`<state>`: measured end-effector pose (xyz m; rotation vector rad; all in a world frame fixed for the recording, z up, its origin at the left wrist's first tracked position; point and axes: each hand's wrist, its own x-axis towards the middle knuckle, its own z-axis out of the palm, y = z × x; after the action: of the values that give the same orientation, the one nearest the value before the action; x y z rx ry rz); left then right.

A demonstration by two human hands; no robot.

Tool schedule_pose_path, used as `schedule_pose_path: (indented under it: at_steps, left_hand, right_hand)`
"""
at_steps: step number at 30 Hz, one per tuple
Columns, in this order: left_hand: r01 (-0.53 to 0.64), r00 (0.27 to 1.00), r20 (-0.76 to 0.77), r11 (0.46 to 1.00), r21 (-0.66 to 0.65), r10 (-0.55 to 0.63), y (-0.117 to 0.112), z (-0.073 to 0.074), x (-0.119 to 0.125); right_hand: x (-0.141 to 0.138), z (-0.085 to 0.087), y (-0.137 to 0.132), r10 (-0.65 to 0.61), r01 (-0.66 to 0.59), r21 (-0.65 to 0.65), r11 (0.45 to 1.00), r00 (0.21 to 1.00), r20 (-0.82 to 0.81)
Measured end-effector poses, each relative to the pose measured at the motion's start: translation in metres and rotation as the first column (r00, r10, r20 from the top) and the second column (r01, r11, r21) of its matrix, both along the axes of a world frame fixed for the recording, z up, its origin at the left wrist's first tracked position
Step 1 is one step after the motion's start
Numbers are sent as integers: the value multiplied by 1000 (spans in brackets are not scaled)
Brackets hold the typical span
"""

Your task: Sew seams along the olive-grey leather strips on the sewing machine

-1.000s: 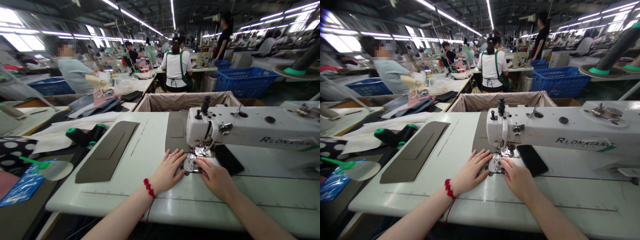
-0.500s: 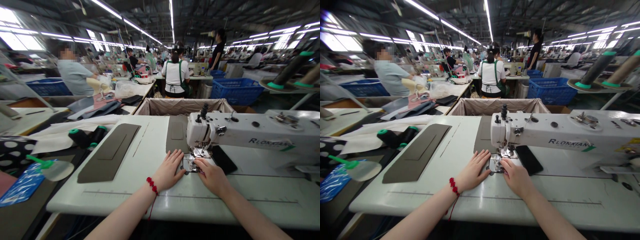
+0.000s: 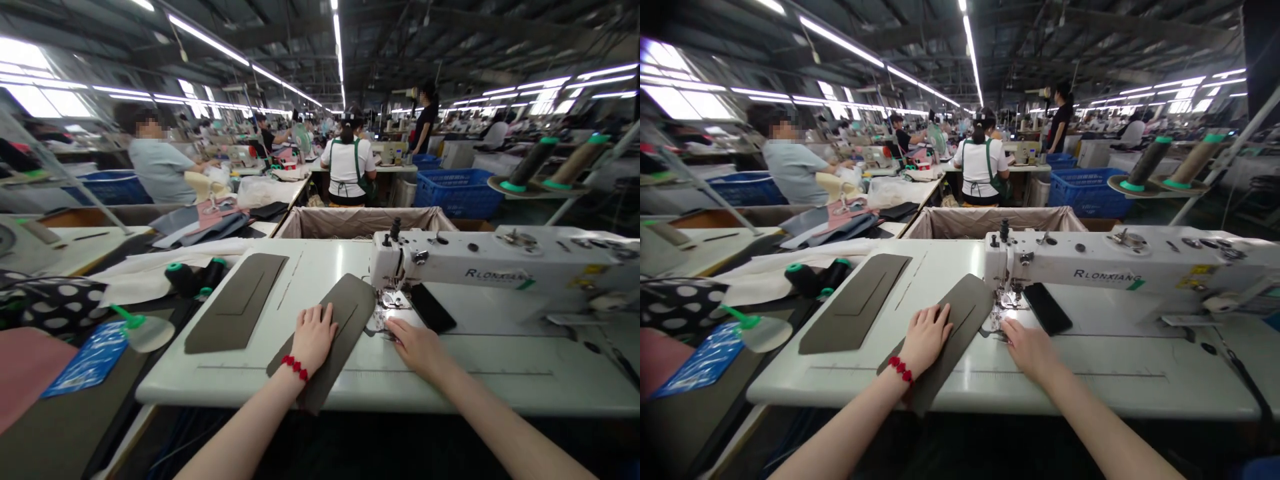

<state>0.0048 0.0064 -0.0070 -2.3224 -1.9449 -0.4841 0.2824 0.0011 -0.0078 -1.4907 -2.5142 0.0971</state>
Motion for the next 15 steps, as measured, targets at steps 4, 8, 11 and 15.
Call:
schedule_pose_path:
  at_steps: [4, 8, 11, 15]
  left_hand:
    - [17, 999, -40, 997, -75, -20, -54, -15, -26]
    - [176, 984, -1, 971, -160, -178, -83, -12, -23]
    - [337, 940, 16, 923, -185, -340, -73, -3, -6]
    - [490, 869, 46, 844, -218, -493, -46, 8, 15]
  right_hand:
    - [25, -4, -76, -11, -5, -136, 991, 993, -119]
    - [49, -17, -148, -191, 37, -342, 939, 883, -429]
    - [55, -27, -167, -390, 199, -408, 891, 796, -463]
    - [58, -30, -164, -505, 372, -375, 849, 783, -364]
